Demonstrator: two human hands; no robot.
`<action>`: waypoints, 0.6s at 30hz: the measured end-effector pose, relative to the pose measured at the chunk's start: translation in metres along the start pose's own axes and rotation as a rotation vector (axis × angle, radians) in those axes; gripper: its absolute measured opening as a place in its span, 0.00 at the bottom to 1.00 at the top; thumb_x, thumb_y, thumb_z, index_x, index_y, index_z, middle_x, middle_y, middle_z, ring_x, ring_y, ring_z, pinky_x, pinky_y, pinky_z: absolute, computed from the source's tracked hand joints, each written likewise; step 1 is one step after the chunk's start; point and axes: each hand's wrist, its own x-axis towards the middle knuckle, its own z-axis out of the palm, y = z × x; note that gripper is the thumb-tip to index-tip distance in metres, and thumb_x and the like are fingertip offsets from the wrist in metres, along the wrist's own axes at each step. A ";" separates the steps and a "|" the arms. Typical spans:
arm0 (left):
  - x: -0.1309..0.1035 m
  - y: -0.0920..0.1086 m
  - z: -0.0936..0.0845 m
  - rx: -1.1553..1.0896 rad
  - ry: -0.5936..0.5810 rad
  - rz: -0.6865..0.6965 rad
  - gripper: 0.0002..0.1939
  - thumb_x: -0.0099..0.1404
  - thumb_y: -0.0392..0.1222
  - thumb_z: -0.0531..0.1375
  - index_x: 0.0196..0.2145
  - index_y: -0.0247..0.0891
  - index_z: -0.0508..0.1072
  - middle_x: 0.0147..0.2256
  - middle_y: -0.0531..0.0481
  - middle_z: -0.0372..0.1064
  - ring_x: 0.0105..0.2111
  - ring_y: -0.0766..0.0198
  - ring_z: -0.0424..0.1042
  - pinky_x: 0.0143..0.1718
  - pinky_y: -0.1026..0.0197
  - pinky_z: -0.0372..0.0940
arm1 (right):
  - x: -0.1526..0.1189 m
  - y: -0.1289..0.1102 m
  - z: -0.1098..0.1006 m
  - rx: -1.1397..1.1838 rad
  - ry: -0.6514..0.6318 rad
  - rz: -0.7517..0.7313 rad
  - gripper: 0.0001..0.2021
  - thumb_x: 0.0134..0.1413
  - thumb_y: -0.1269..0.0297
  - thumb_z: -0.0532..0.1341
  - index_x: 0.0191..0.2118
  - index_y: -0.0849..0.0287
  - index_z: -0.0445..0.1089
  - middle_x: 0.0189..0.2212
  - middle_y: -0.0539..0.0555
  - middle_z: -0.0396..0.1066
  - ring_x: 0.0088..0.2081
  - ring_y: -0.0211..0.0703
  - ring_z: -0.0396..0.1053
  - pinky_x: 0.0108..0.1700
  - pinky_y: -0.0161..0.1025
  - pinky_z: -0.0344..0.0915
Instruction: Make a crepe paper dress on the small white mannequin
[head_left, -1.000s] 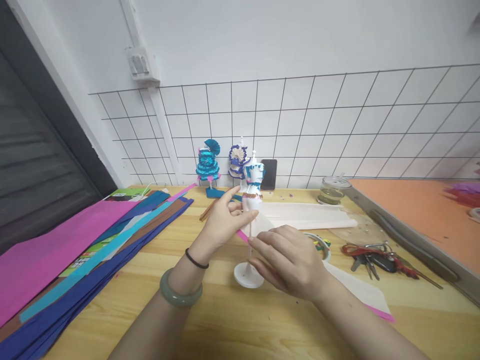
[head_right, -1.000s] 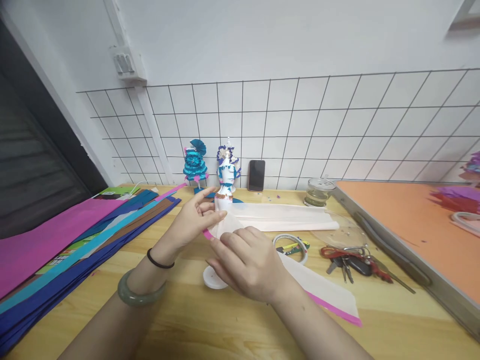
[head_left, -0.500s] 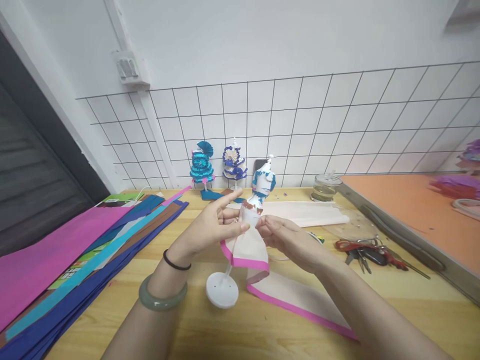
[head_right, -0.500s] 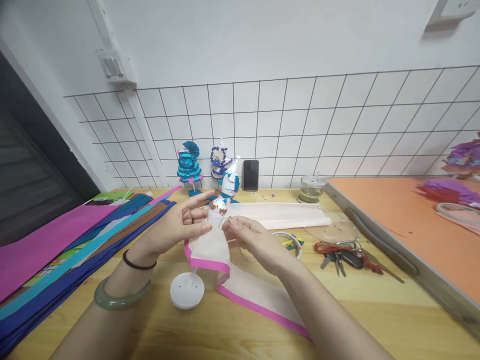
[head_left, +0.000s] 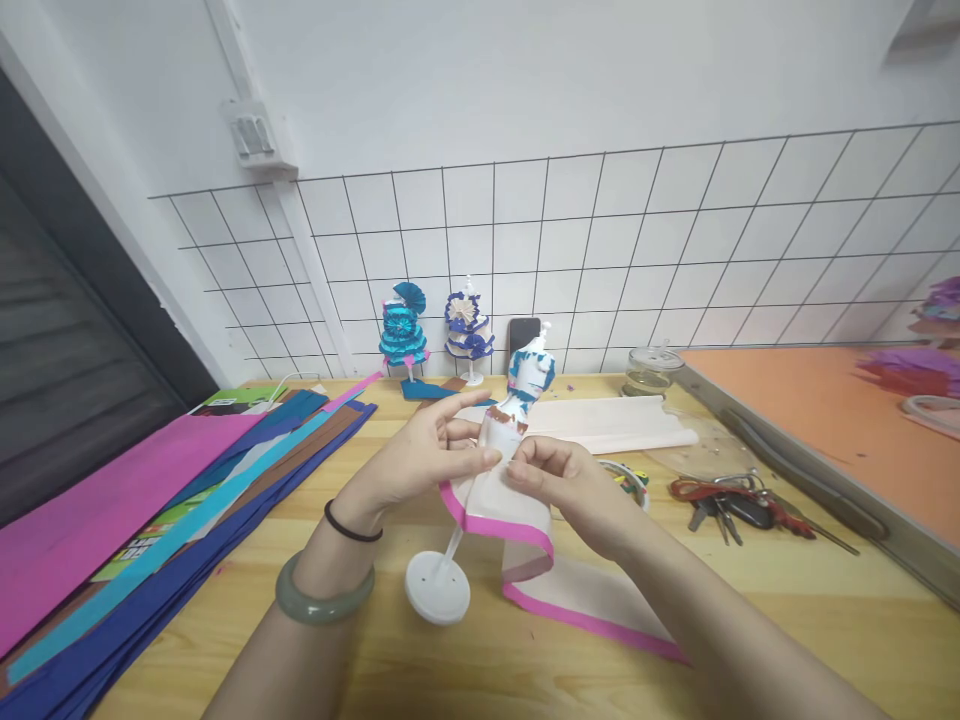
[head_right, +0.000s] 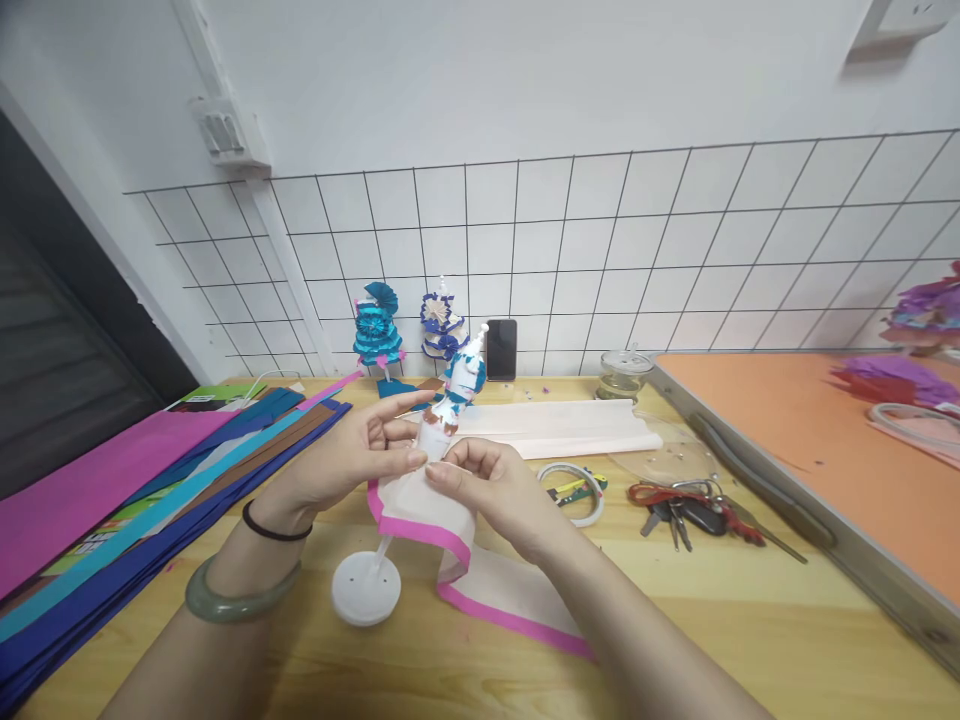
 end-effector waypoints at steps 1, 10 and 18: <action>0.001 -0.001 0.000 -0.002 -0.004 0.015 0.36 0.52 0.37 0.65 0.57 0.40 0.57 0.41 0.43 0.71 0.39 0.57 0.71 0.37 0.58 0.66 | 0.000 0.000 0.001 -0.024 0.008 -0.008 0.14 0.45 0.56 0.65 0.25 0.61 0.64 0.21 0.47 0.63 0.23 0.32 0.58 0.25 0.31 0.53; 0.007 -0.011 0.000 -0.009 0.018 0.062 0.36 0.52 0.39 0.65 0.57 0.39 0.57 0.46 0.40 0.69 0.45 0.54 0.69 0.43 0.54 0.64 | 0.000 0.002 0.005 -0.264 0.178 -0.152 0.13 0.47 0.56 0.62 0.24 0.60 0.64 0.21 0.47 0.62 0.23 0.33 0.57 0.26 0.32 0.54; 0.011 -0.015 0.003 0.029 0.055 0.094 0.38 0.51 0.38 0.66 0.58 0.40 0.56 0.48 0.39 0.67 0.44 0.55 0.69 0.40 0.58 0.65 | -0.004 0.001 0.011 -0.497 0.369 -0.210 0.13 0.48 0.56 0.60 0.23 0.58 0.62 0.20 0.47 0.61 0.23 0.36 0.57 0.25 0.33 0.52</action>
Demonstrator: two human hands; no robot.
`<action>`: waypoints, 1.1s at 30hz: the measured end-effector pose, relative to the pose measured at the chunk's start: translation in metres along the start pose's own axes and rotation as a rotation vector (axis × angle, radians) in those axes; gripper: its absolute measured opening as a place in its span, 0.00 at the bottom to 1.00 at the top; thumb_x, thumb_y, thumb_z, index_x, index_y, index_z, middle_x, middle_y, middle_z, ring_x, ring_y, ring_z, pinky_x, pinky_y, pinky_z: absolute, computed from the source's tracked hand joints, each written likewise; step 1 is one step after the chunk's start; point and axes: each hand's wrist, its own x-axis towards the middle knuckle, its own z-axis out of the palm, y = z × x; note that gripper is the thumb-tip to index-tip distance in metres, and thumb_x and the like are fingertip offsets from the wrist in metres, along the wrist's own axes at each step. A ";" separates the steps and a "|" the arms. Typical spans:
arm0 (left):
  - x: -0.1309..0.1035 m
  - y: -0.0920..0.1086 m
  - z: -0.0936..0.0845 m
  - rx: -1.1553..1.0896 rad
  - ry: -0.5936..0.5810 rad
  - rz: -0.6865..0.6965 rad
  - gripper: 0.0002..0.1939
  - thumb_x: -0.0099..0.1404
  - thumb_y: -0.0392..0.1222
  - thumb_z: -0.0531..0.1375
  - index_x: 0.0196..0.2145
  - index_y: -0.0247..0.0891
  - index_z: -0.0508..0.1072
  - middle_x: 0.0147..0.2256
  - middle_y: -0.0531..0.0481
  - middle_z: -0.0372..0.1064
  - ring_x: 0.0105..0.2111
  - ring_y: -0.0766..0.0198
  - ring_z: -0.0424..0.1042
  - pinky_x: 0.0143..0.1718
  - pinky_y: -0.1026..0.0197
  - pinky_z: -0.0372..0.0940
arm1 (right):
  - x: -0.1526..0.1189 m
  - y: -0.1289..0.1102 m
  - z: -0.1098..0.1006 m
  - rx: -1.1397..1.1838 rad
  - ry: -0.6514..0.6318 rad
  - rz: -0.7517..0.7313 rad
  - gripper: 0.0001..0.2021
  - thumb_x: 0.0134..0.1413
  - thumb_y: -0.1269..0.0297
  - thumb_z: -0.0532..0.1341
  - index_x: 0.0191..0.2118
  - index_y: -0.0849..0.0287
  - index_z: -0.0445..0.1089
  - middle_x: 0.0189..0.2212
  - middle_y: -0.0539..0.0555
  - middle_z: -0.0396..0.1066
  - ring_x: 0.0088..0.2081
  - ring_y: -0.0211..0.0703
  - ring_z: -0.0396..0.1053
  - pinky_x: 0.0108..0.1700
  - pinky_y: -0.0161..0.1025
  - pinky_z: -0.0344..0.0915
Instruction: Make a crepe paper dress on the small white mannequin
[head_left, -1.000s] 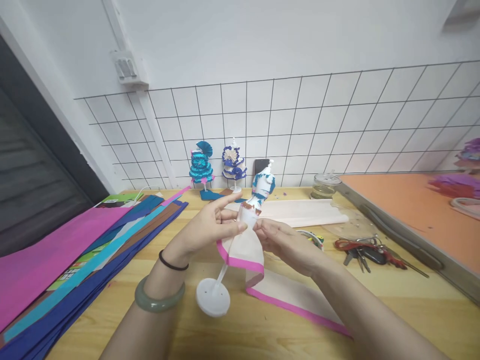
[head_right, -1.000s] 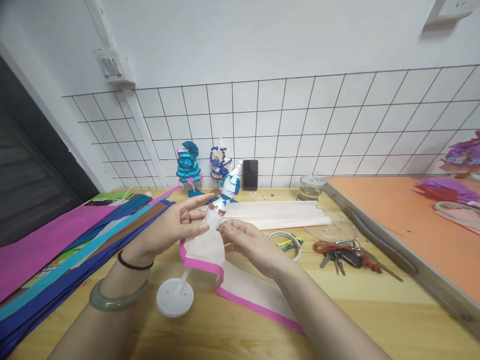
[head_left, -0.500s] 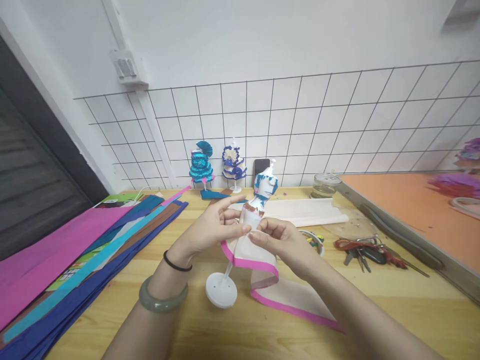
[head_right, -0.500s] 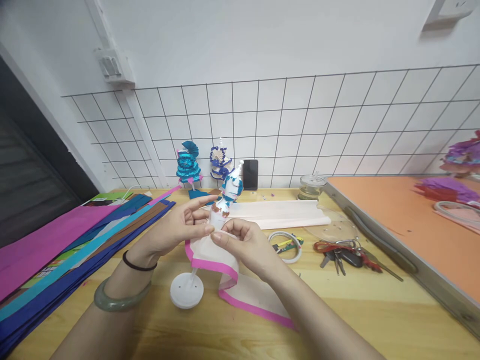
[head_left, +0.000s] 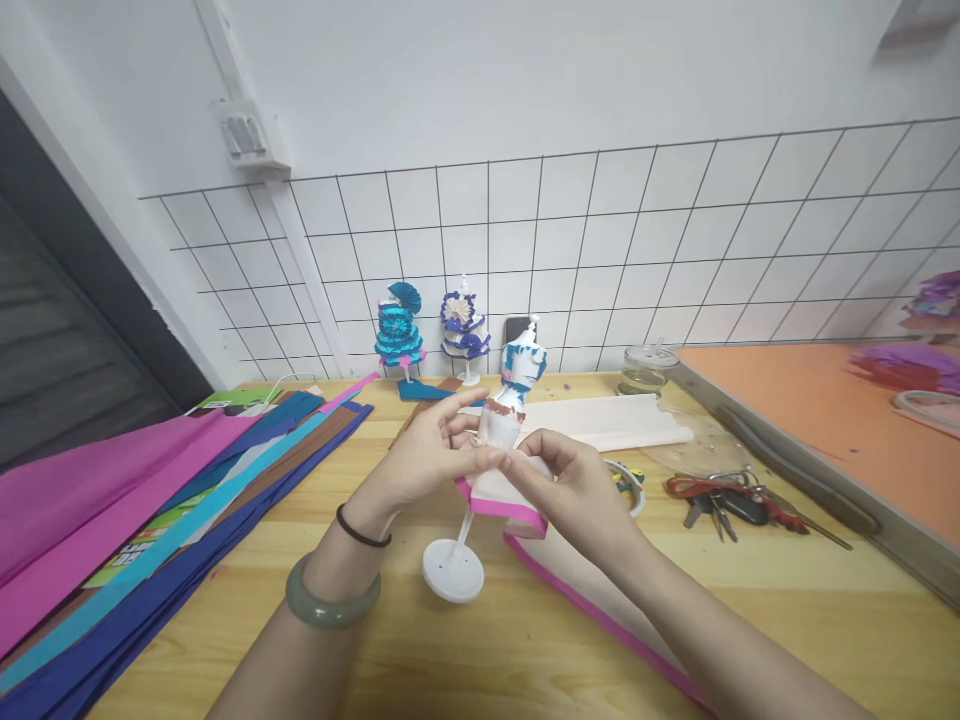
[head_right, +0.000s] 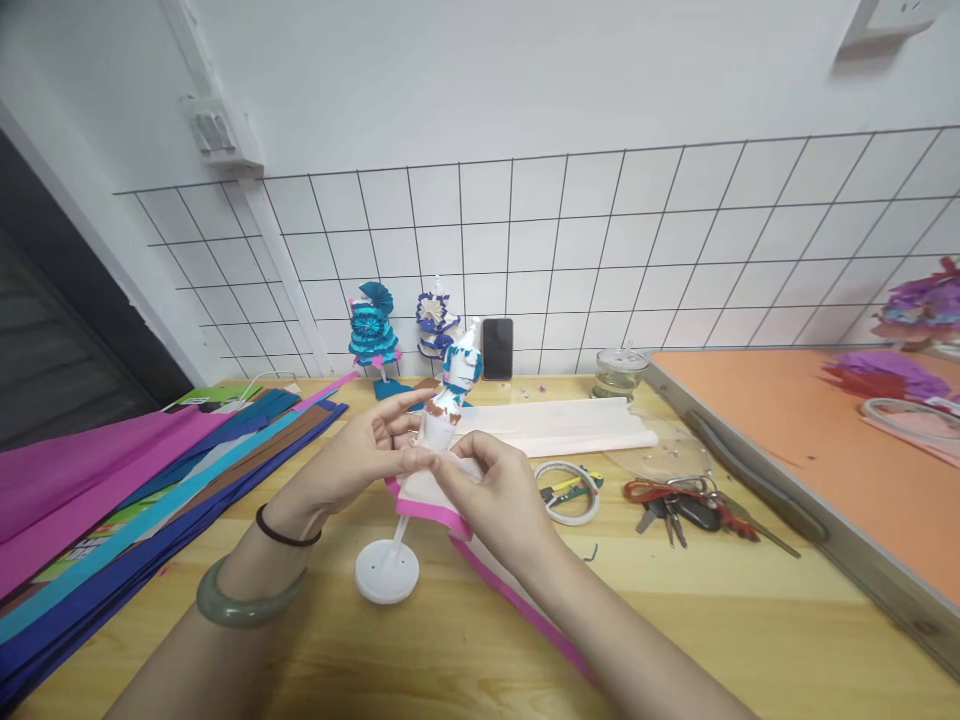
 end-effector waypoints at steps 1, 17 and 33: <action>0.000 0.000 0.000 -0.003 0.001 0.006 0.39 0.50 0.38 0.66 0.57 0.40 0.57 0.48 0.39 0.67 0.44 0.55 0.69 0.40 0.59 0.66 | 0.000 0.001 0.000 -0.025 0.011 -0.011 0.12 0.48 0.56 0.60 0.23 0.58 0.62 0.20 0.47 0.61 0.23 0.36 0.57 0.25 0.33 0.53; 0.001 0.001 0.003 -0.066 0.063 0.058 0.37 0.53 0.38 0.64 0.58 0.38 0.54 0.46 0.39 0.69 0.38 0.59 0.71 0.34 0.61 0.66 | 0.002 -0.004 -0.009 0.137 -0.068 -0.058 0.11 0.53 0.58 0.58 0.29 0.61 0.68 0.25 0.51 0.68 0.27 0.38 0.63 0.27 0.34 0.59; -0.003 0.009 0.008 -0.006 0.057 0.056 0.36 0.53 0.36 0.64 0.57 0.39 0.56 0.48 0.39 0.68 0.33 0.63 0.72 0.29 0.65 0.68 | 0.005 -0.002 -0.014 0.196 -0.069 -0.119 0.08 0.47 0.60 0.64 0.29 0.59 0.70 0.29 0.53 0.73 0.31 0.41 0.70 0.34 0.38 0.66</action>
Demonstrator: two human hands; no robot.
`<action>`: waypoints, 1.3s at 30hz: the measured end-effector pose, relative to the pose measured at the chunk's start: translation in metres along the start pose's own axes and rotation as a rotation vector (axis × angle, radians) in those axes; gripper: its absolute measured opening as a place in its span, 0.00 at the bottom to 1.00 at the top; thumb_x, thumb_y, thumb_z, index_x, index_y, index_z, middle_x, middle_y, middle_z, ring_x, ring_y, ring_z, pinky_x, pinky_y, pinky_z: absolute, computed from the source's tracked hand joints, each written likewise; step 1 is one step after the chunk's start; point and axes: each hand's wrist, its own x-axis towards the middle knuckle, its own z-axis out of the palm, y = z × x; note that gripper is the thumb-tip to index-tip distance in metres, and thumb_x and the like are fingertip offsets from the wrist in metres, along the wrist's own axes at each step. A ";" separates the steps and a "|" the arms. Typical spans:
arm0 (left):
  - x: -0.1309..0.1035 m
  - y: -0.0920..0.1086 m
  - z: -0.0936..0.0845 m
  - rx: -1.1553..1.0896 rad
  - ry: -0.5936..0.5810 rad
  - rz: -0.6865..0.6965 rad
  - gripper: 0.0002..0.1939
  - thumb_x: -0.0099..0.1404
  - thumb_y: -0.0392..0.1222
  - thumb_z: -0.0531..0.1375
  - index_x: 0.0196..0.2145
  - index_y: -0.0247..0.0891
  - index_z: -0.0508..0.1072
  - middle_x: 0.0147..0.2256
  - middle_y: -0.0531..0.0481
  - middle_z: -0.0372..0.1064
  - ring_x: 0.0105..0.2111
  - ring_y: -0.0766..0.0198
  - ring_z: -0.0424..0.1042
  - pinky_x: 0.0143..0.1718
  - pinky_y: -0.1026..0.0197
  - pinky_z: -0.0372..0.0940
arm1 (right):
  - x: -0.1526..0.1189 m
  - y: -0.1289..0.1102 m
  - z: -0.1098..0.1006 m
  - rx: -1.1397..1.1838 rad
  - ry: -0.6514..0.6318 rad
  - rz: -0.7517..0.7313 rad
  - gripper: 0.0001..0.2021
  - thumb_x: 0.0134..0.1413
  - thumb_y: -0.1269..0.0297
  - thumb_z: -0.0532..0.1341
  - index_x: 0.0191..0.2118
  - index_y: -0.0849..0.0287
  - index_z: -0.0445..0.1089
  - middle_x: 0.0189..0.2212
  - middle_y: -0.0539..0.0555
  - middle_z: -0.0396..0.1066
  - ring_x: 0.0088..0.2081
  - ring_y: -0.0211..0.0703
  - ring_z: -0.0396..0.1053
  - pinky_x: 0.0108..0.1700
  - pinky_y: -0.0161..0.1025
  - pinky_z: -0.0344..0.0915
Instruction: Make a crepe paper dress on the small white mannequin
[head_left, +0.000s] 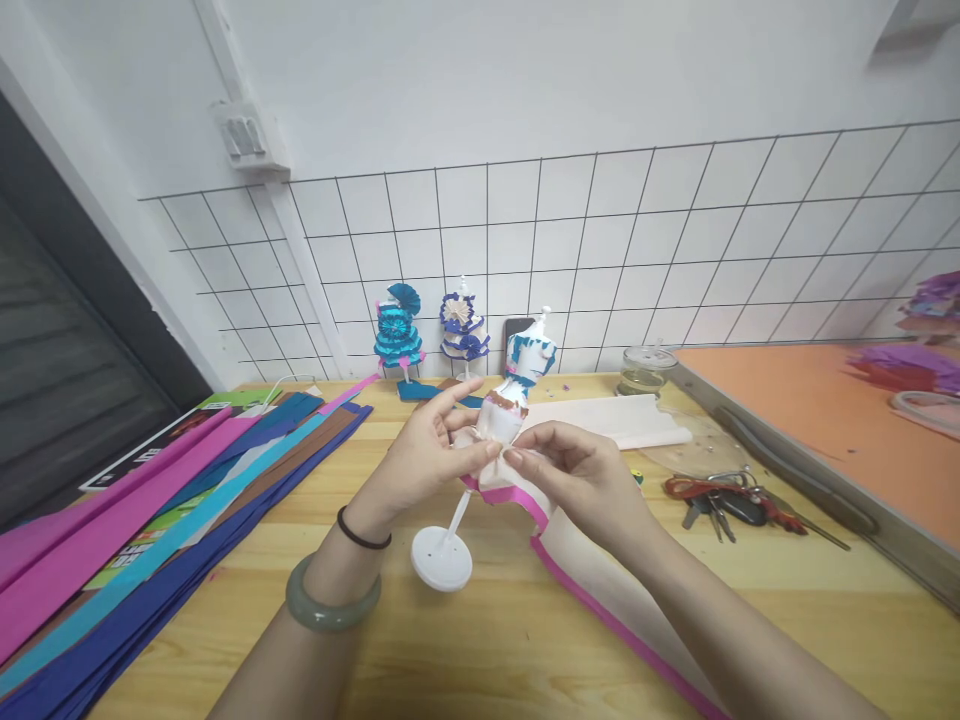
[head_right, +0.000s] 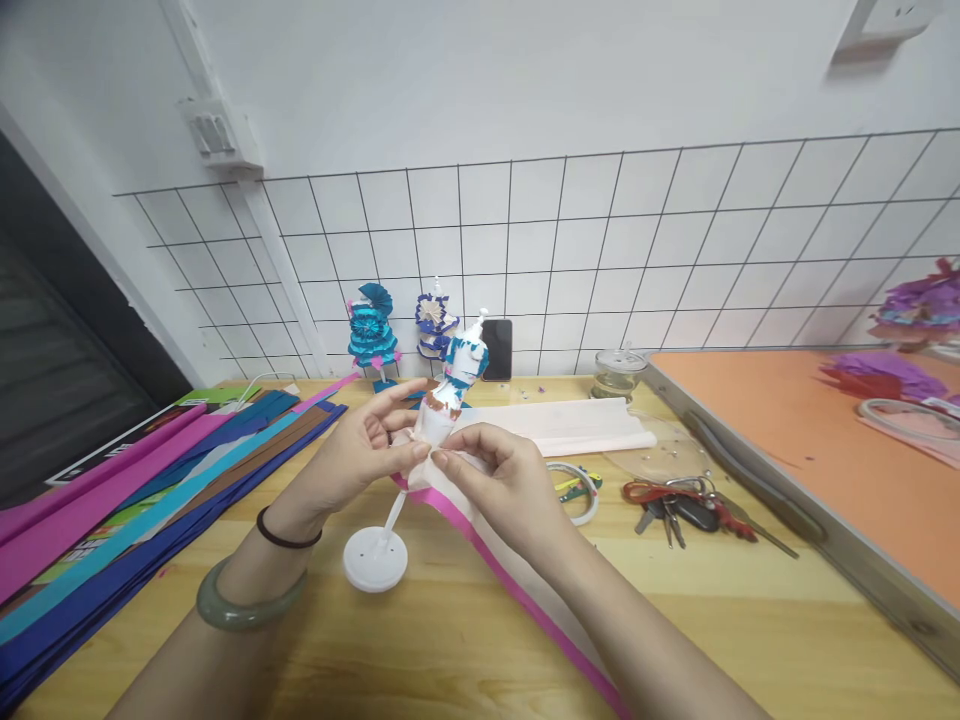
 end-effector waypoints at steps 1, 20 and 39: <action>0.000 0.000 0.000 -0.009 -0.002 -0.006 0.36 0.52 0.36 0.64 0.57 0.39 0.56 0.48 0.39 0.67 0.33 0.63 0.72 0.29 0.65 0.68 | 0.000 0.000 0.000 0.002 0.006 0.012 0.08 0.46 0.59 0.64 0.29 0.59 0.70 0.28 0.53 0.73 0.31 0.41 0.70 0.33 0.38 0.66; 0.001 -0.005 0.000 -0.071 -0.076 0.006 0.38 0.52 0.36 0.65 0.59 0.38 0.53 0.49 0.37 0.66 0.43 0.53 0.70 0.35 0.60 0.69 | 0.002 -0.002 -0.002 -0.026 -0.004 0.062 0.09 0.47 0.60 0.63 0.27 0.60 0.69 0.25 0.52 0.71 0.27 0.38 0.66 0.30 0.35 0.61; 0.005 -0.009 0.004 -0.045 0.235 -0.064 0.40 0.50 0.42 0.66 0.58 0.37 0.55 0.37 0.42 0.75 0.32 0.61 0.73 0.33 0.60 0.65 | -0.004 -0.004 -0.003 -0.776 -0.063 -0.737 0.14 0.50 0.74 0.58 0.44 0.60 0.65 0.37 0.58 0.66 0.38 0.45 0.63 0.38 0.43 0.61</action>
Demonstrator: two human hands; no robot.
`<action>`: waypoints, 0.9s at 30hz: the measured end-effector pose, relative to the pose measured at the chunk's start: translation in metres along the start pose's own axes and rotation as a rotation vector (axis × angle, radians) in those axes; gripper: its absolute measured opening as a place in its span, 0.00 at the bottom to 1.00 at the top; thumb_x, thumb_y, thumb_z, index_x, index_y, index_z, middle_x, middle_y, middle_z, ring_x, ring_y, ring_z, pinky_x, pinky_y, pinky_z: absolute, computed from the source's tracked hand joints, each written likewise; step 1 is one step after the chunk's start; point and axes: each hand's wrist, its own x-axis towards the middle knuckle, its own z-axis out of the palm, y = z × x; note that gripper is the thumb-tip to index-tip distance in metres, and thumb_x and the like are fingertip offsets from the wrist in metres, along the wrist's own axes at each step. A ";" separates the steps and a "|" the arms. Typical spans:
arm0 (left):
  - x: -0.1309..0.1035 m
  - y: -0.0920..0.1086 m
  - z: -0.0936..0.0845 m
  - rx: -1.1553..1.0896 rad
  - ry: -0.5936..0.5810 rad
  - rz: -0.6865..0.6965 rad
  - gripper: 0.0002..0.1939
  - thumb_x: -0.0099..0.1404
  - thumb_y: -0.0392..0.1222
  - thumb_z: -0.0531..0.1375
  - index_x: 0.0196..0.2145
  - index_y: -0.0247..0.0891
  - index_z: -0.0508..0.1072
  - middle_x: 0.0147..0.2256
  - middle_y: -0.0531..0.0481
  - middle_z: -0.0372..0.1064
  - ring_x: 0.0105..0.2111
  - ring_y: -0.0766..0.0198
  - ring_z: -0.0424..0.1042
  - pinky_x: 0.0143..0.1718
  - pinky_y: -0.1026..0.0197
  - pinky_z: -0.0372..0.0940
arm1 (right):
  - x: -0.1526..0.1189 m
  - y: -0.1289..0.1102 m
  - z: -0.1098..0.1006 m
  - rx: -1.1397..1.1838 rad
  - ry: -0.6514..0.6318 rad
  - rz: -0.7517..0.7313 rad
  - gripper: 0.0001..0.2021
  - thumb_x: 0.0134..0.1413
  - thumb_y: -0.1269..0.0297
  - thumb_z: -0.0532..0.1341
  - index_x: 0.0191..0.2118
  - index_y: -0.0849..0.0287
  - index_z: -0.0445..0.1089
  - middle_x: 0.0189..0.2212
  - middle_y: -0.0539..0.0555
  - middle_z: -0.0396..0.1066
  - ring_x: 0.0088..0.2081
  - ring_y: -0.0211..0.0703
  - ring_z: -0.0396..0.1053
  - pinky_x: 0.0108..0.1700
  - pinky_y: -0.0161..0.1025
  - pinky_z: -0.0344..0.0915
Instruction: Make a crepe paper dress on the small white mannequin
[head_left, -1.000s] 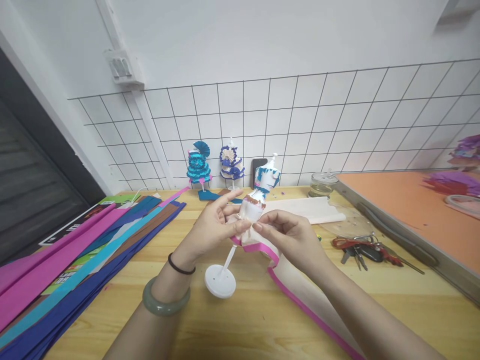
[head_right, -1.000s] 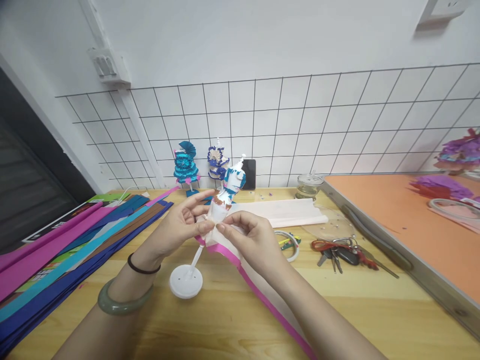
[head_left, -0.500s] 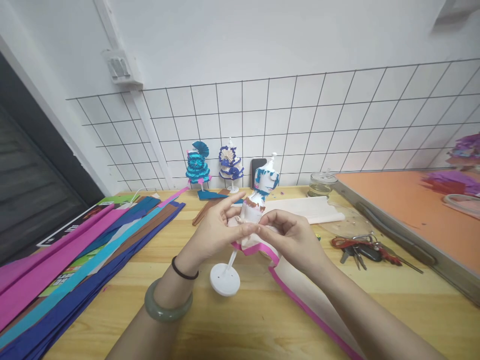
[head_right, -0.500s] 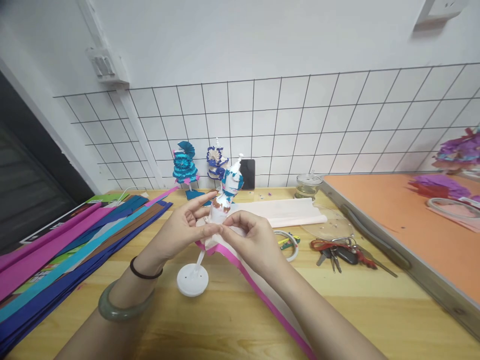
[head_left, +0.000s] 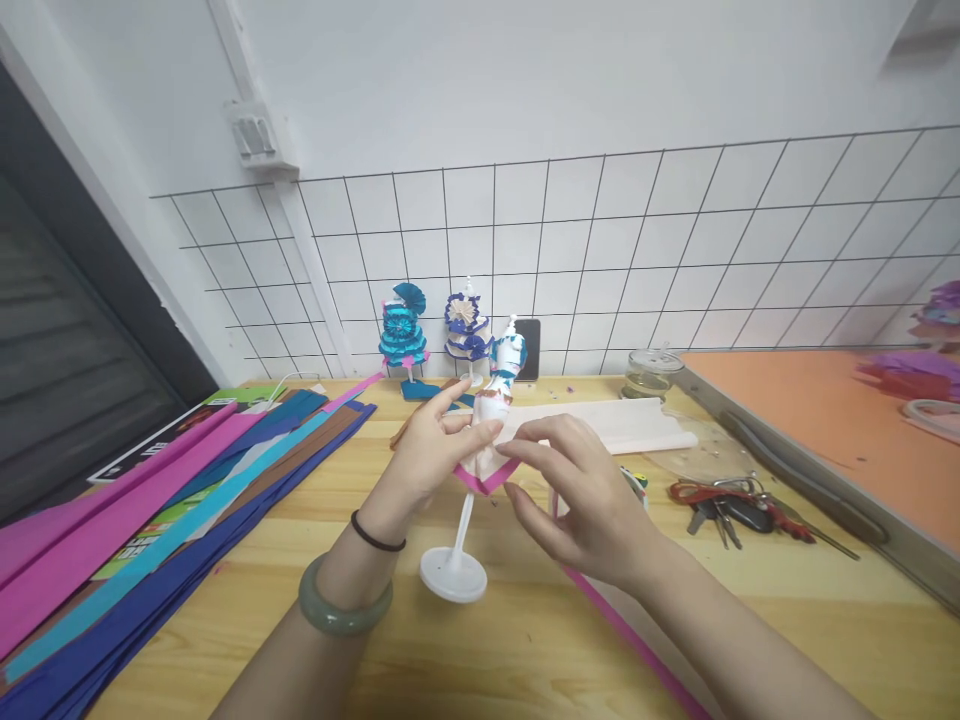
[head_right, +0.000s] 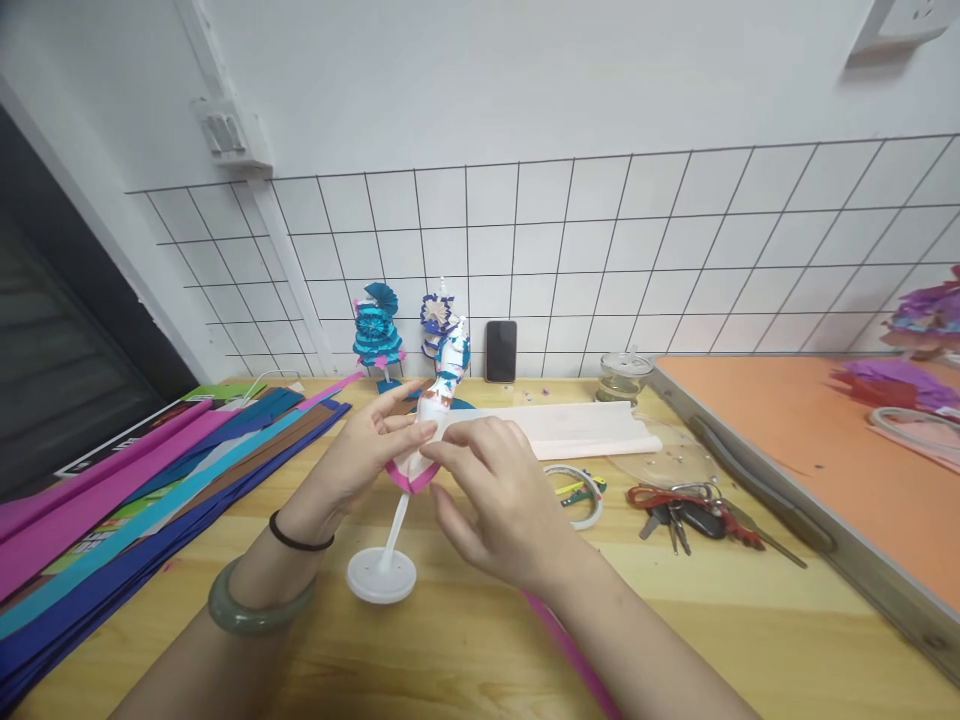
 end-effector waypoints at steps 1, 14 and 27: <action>0.000 0.000 0.000 0.014 0.007 -0.004 0.40 0.50 0.42 0.66 0.58 0.37 0.56 0.36 0.42 0.75 0.31 0.62 0.72 0.31 0.61 0.65 | -0.001 0.000 0.002 -0.071 0.006 -0.039 0.13 0.51 0.76 0.57 0.43 0.60 0.66 0.35 0.57 0.66 0.36 0.44 0.63 0.36 0.42 0.60; 0.001 0.000 0.000 0.032 0.026 -0.024 0.35 0.52 0.45 0.65 0.56 0.36 0.59 0.28 0.49 0.72 0.27 0.64 0.69 0.26 0.64 0.60 | -0.008 -0.014 0.018 -0.244 0.000 -0.269 0.09 0.54 0.77 0.55 0.38 0.63 0.69 0.27 0.56 0.69 0.27 0.42 0.58 0.26 0.39 0.55; -0.009 0.015 -0.013 0.072 -0.270 0.008 0.40 0.55 0.42 0.63 0.61 0.40 0.50 0.41 0.40 0.72 0.40 0.53 0.71 0.35 0.57 0.64 | -0.001 0.013 0.006 0.677 -0.091 0.673 0.11 0.54 0.57 0.58 0.39 0.58 0.67 0.39 0.55 0.70 0.42 0.45 0.67 0.44 0.43 0.63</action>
